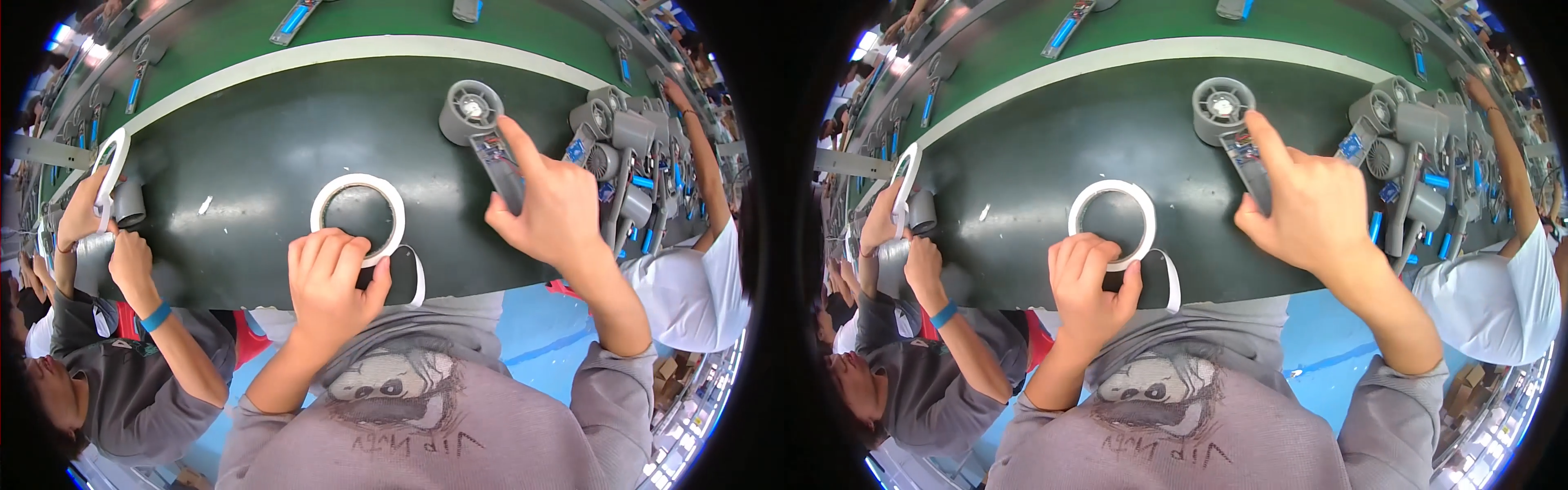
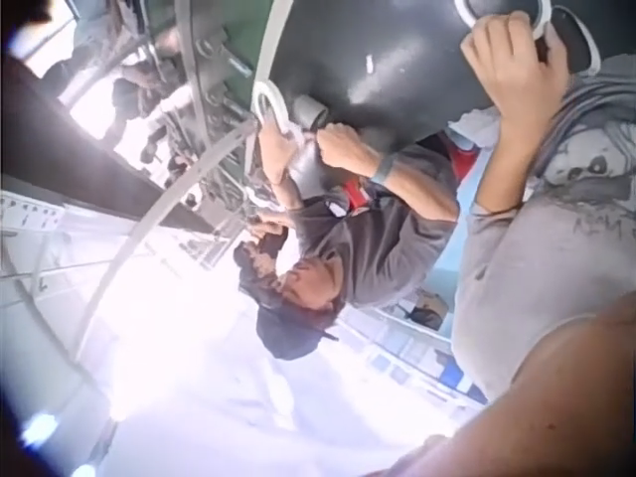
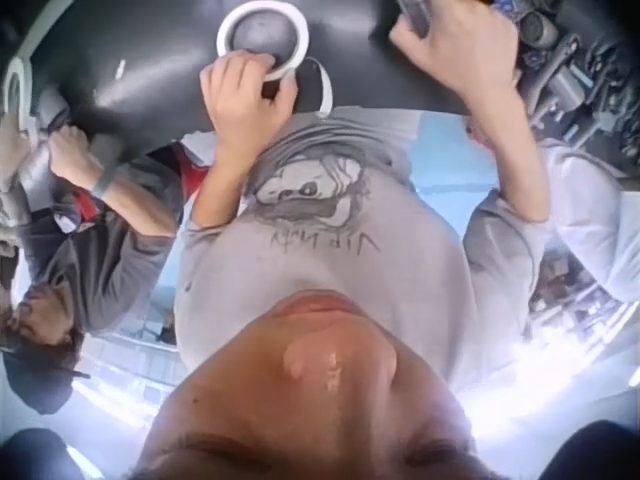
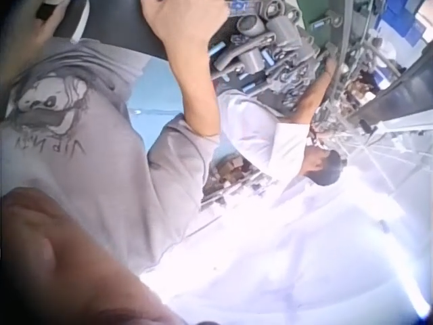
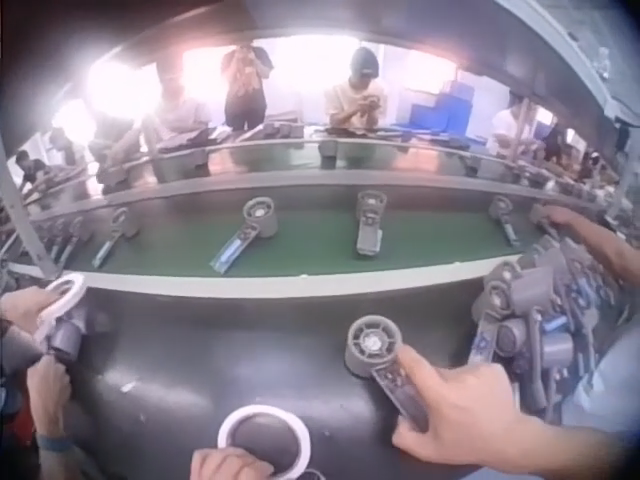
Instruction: The person assembles portable handheld fans by hand, taping internal electronic components and a battery into a fan blade unit, then fitting the assembled unit into a fan housing.
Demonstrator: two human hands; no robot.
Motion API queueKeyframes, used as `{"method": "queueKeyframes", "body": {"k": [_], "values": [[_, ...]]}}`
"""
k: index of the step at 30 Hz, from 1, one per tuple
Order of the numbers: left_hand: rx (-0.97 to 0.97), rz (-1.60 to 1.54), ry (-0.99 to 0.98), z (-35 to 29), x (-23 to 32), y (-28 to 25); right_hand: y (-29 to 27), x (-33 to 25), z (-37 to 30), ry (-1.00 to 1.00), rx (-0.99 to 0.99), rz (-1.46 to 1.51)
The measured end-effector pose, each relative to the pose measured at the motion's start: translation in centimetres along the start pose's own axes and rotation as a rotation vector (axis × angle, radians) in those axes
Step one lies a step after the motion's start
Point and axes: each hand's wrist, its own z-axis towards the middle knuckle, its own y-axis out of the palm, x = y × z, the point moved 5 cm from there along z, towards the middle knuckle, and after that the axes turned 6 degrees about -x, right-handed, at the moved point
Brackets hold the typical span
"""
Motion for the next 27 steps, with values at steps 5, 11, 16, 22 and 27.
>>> {"method": "queueKeyframes", "body": {"k": [5, 11, 16, 22, 27], "values": [[0.056, 0.04, 0.017, -0.3, 0.0, -0.1, 2.0, -0.2, -1.4, 0.037, 0.095, 0.034], [0.09, 0.113, 0.022, 0.1, 1.1, -1.1, 3.0, 0.6, -3.2, 0.144, 0.062, 0.405], [-0.048, -0.197, 0.003, 3.3, 4.5, 0.6, 4.2, 1.4, -3.7, 0.253, 0.067, 0.863], [-0.322, -0.378, -0.026, 6.7, 7.0, 4.7, 4.2, 2.1, -4.1, 0.302, -0.111, 0.853], [-0.532, -0.621, -0.312, 7.6, 7.0, 5.7, 4.8, 2.1, -4.4, 0.319, -0.109, 1.38]]}}
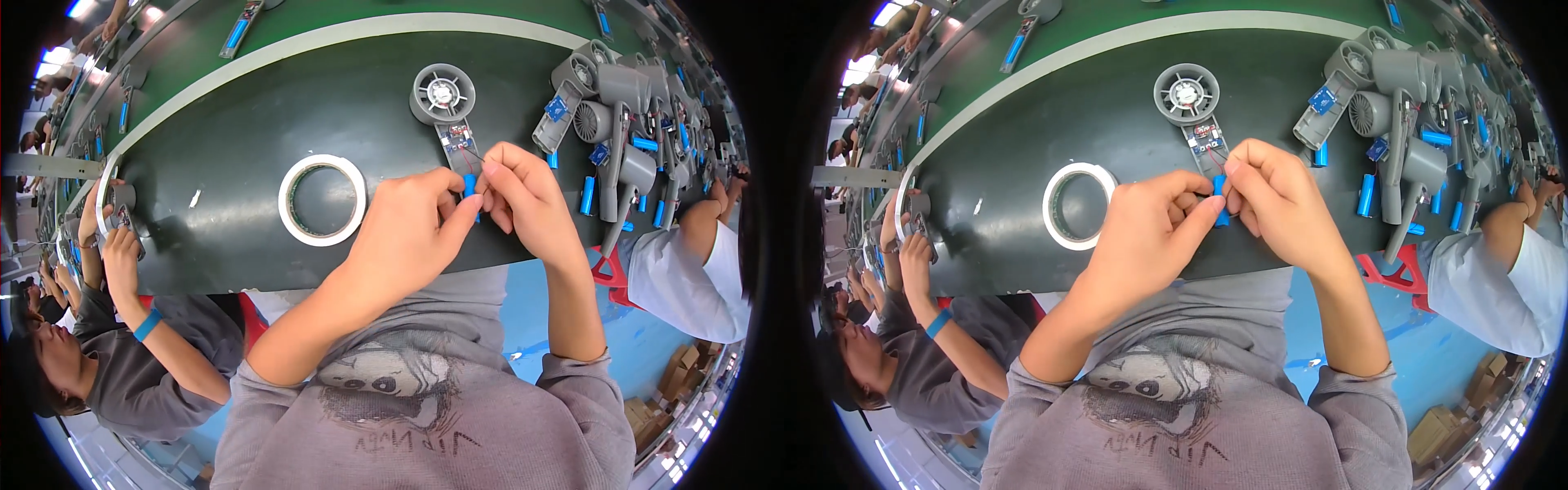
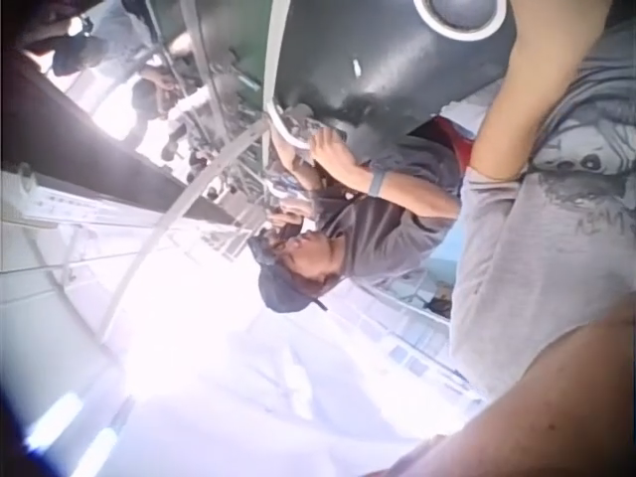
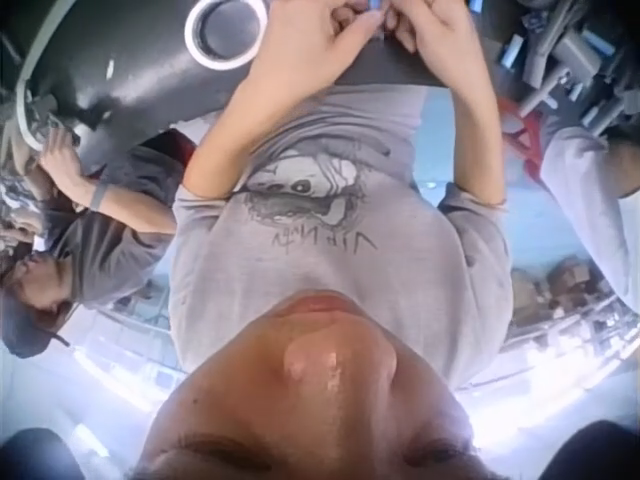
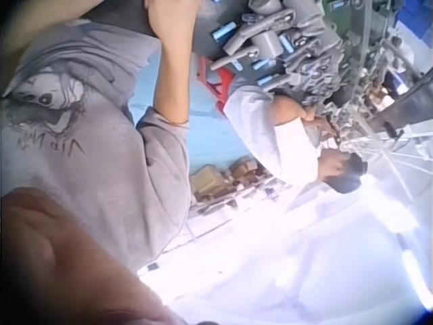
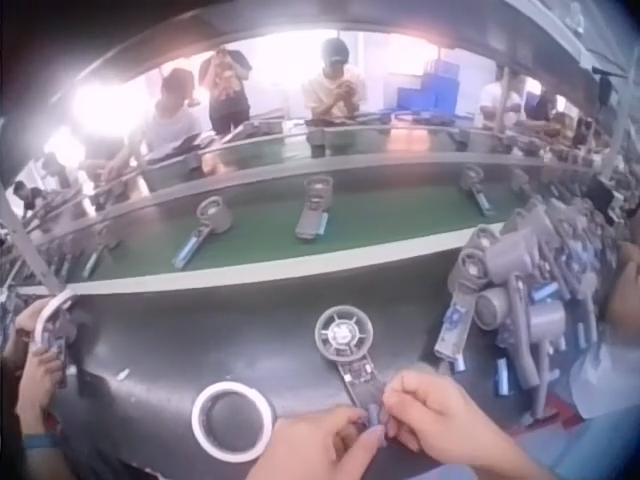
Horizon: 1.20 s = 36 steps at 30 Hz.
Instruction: The person assembles portable handheld fans by hand, taping internal electronic components and a battery into a fan blade unit, then fitting the assembled unit into a fan housing.
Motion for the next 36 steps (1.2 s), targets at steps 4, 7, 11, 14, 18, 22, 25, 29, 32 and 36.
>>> {"method": "queueKeyframes", "body": {"k": [4, 7, 11, 14, 18, 22, 25, 29, 32, 36], "values": [[-0.039, 0.041, -0.11, 0.7, -0.1, 0.1, 0.3, 0.4, 0.1, 0.095, -0.059, 0.332], [0.036, -0.233, -0.069, 0.8, -1.1, 0.0, 0.4, 1.2, 0.2, 0.073, -0.083, 0.575], [-0.104, -0.537, -0.232, 0.7, -1.4, 0.5, 1.1, 1.6, 0.2, 0.107, -0.149, 0.647], [-0.102, -0.636, -0.223, 0.7, -0.8, 0.5, 0.6, 1.8, 0.3, 0.078, -0.101, 0.724], [-0.102, -0.741, -0.231, 0.9, -0.7, 1.2, 0.4, 1.9, 0.3, 0.069, -0.152, 0.835], [-0.087, -0.762, -0.251, 1.3, -0.8, 1.9, 0.3, 2.3, -0.3, 0.034, -0.069, 0.807], [-0.049, -0.862, -0.276, 1.4, -1.2, 2.1, 0.8, 0.7, -1.1, -0.018, 0.083, 0.63], [-0.065, -0.932, -0.262, 1.4, -1.6, 1.0, 0.1, 0.2, -2.4, -0.102, 0.174, 0.202], [-0.057, -0.874, -0.227, 1.4, -1.5, 0.6, -0.3, -0.9, -2.6, -0.415, 0.045, -0.35], [-0.056, -0.754, -0.206, 1.0, -1.5, 0.6, 0.5, -0.8, -2.8, -0.405, 0.029, -0.261]]}}
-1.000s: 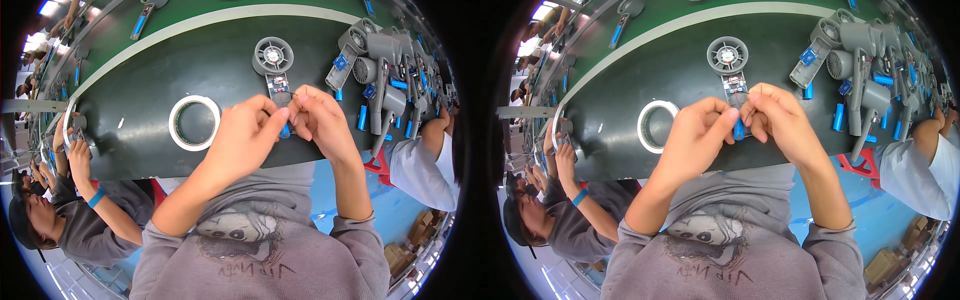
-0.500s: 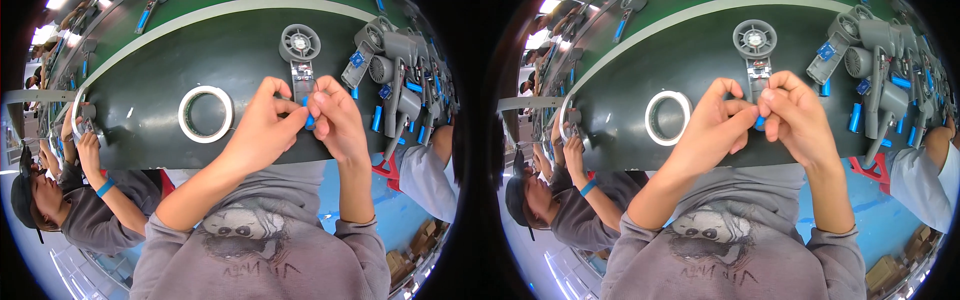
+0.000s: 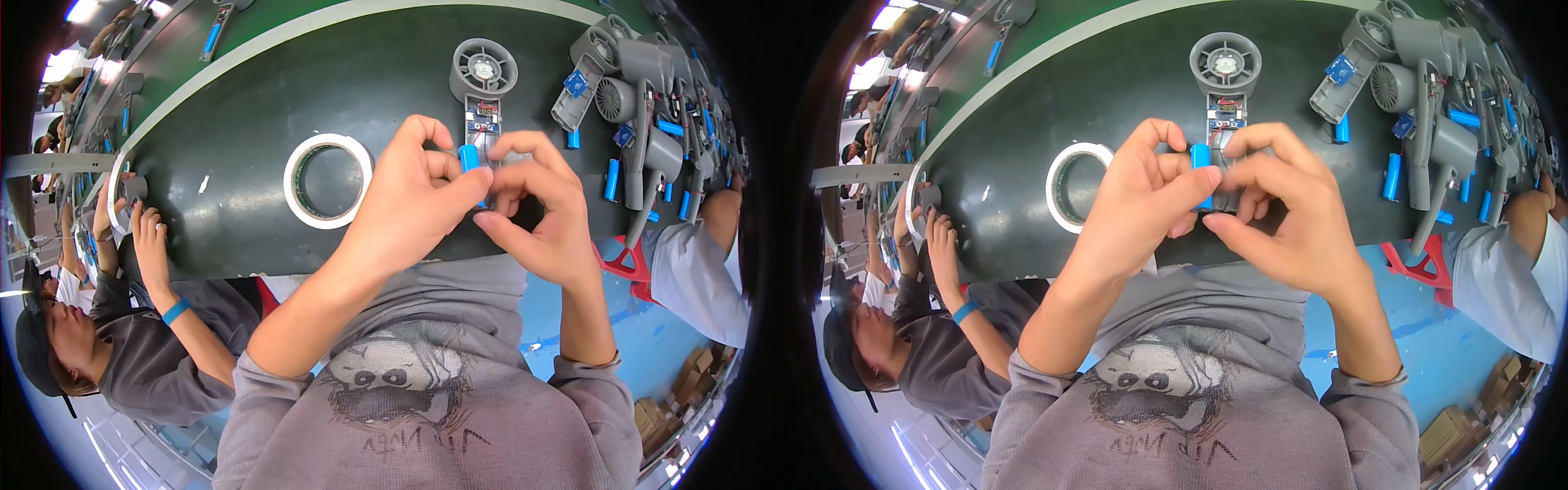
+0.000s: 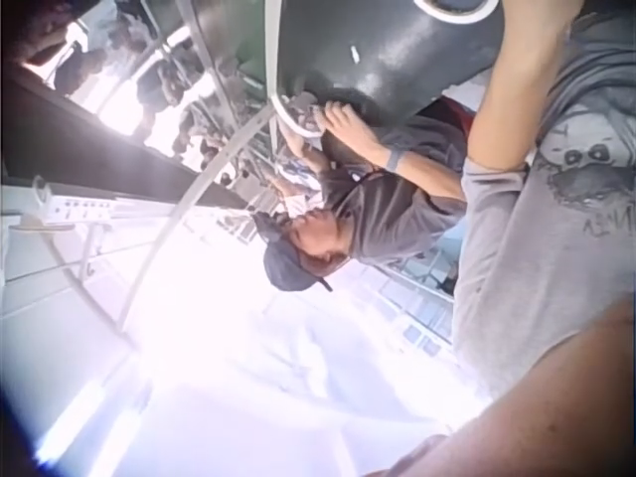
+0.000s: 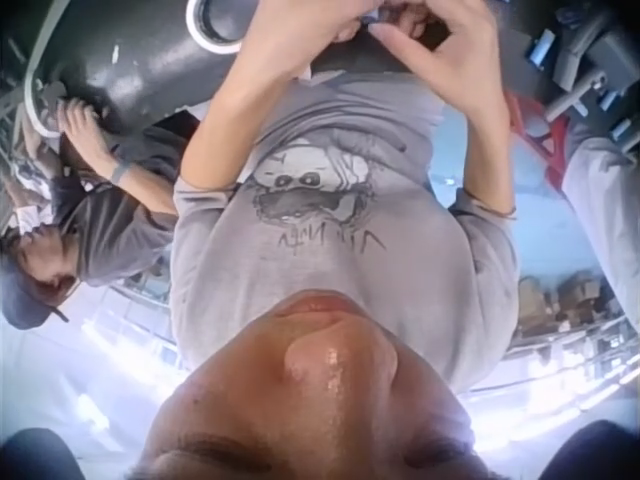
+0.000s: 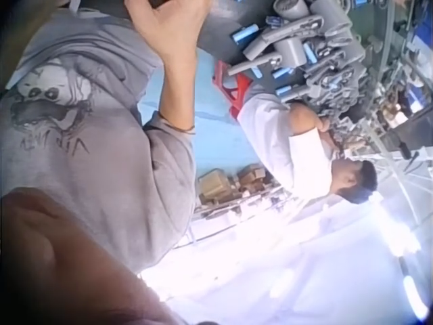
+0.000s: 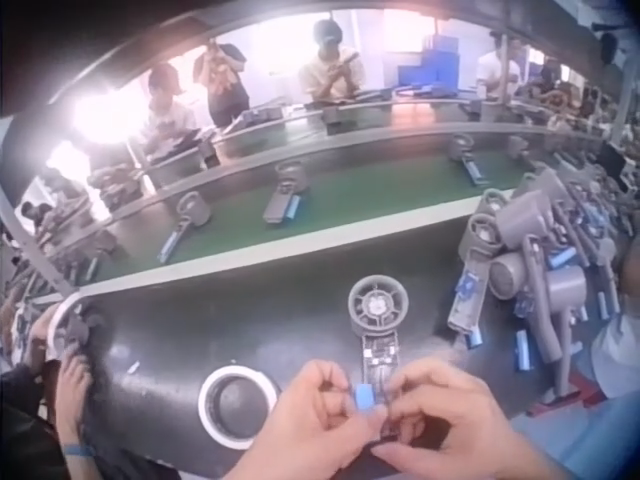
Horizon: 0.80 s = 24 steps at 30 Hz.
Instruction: The person assembles portable handheld fans by hand, taping internal electronic components and a battery into a fan blade unit, then fitting the assembled unit into a fan housing.
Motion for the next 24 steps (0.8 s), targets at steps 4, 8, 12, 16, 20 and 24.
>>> {"method": "queueKeyframes", "body": {"k": [4, 8, 12, 16, 20, 24], "values": [[-0.016, 0.02, 0.013, -0.3, -0.2, 0.0, 0.4, 0.7, 0.2, 0.273, -0.032, 0.181], [-0.012, 0.016, 0.034, -0.8, -0.2, -0.5, -0.2, 0.5, 0.5, -0.056, 0.038, -0.091], [0.028, 0.03, 0.041, -1.1, 0.0, -0.6, 0.4, 0.7, 0.6, -0.143, 0.007, -0.016], [0.005, 0.071, 0.076, -1.4, -0.1, -0.7, 1.0, 1.1, 0.7, 0.048, -0.016, 0.152], [0.027, 0.228, 0.078, -2.9, 0.3, -0.6, 0.9, 1.6, 0.8, 0.046, -0.126, 0.131], [0.411, 0.902, 0.531, -7.1, 1.2, -3.8, 0.9, 2.0, 0.6, 0.06, -0.161, 0.102]]}}
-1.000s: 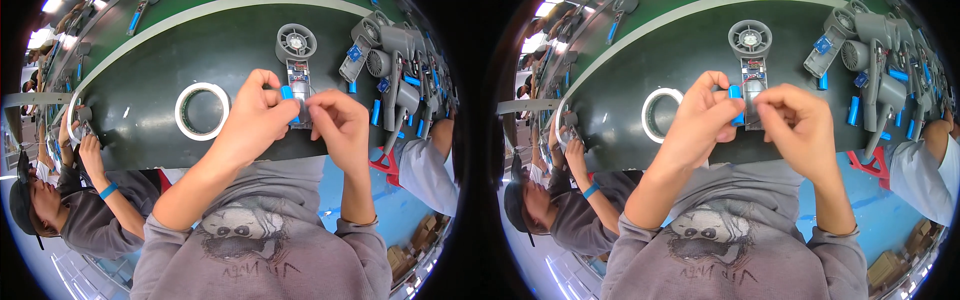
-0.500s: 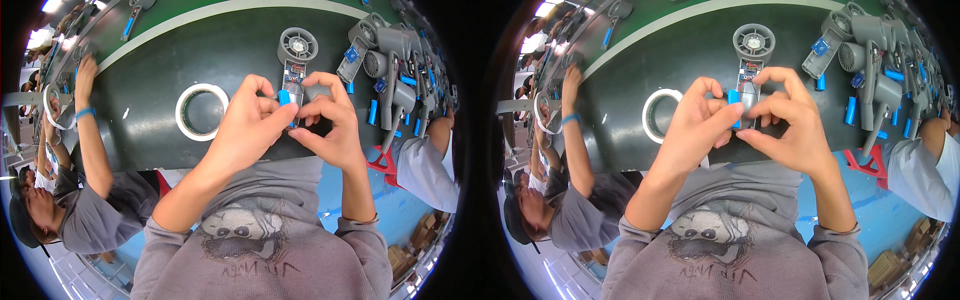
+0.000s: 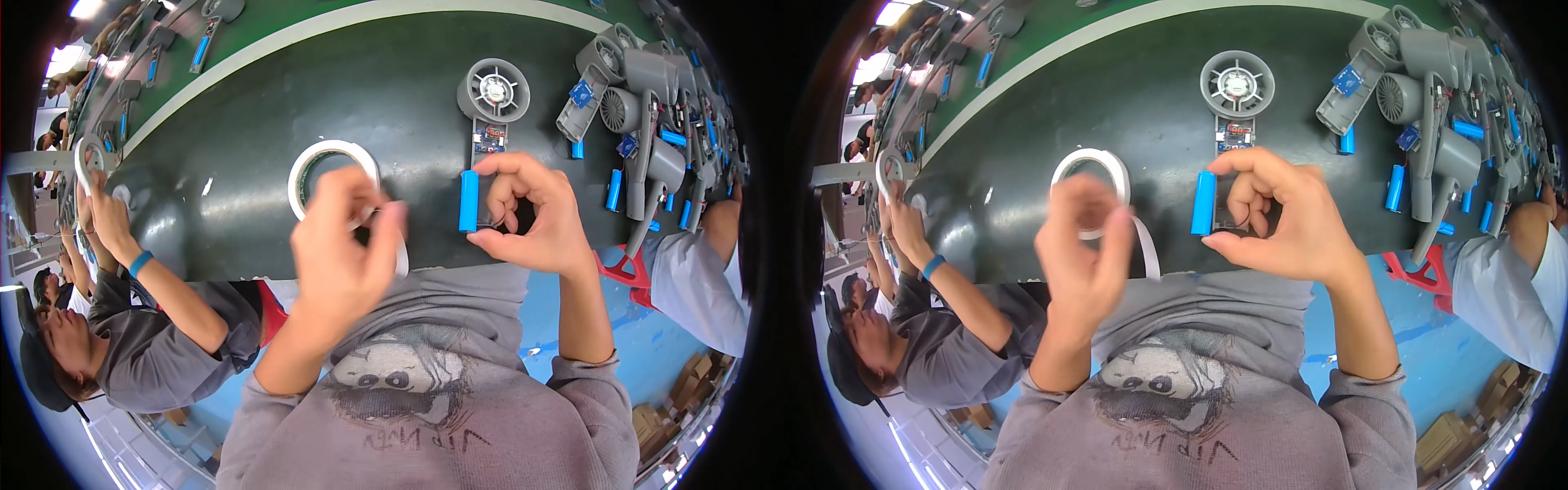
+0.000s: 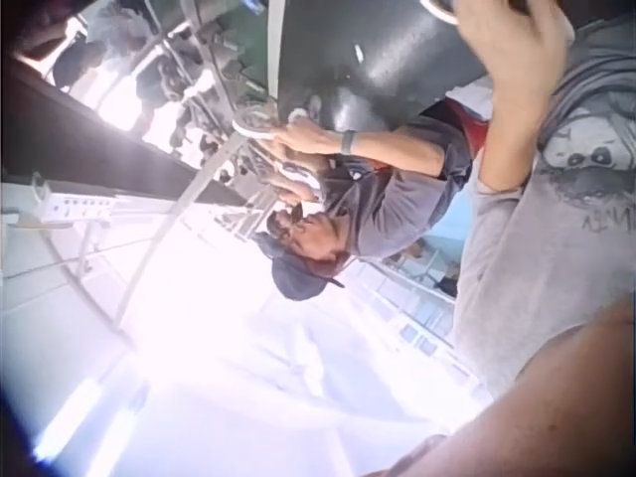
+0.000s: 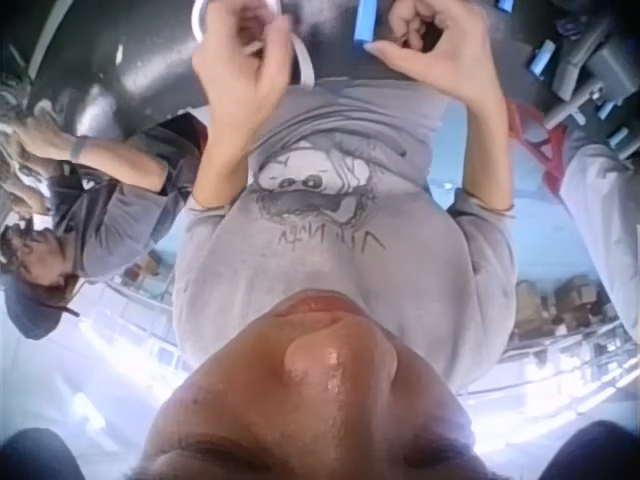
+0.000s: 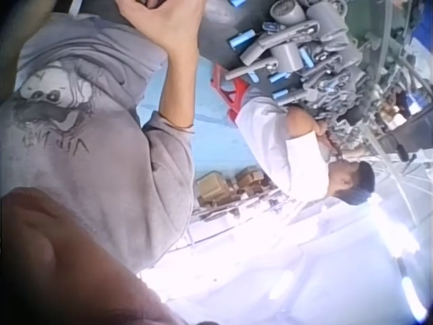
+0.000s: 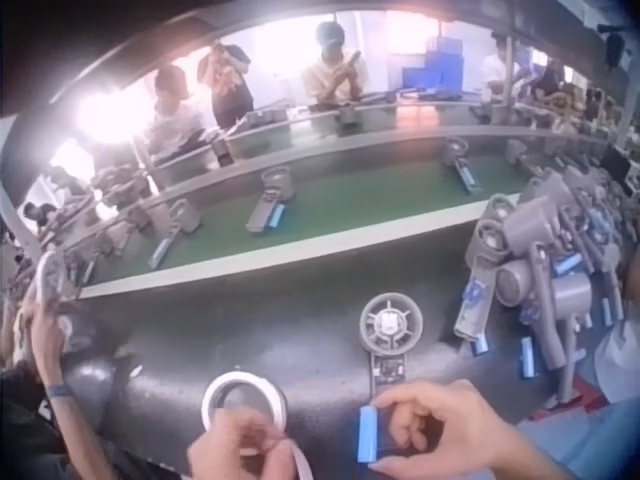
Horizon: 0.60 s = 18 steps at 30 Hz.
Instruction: The person assembles portable handheld fans by hand, taping internal electronic components and a battery into a fan blade unit, then fitting the assembled unit into a fan housing.
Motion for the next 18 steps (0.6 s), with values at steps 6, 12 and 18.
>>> {"method": "queueKeyframes", "body": {"k": [6, 12, 18], "values": [[-0.229, 0.543, 0.149, -2.7, -1.6, -1.9, 0.0, 0.1, 0.1, 0.024, -0.022, 0.036], [-0.273, 0.381, 0.22, -3.2, -0.7, -1.0, 0.1, 0.0, 0.3, -0.011, -0.036, 0.049], [-0.317, 0.329, 0.264, -2.6, 0.2, -0.7, 0.2, -0.2, 0.3, -0.026, -0.05, 0.06]]}}
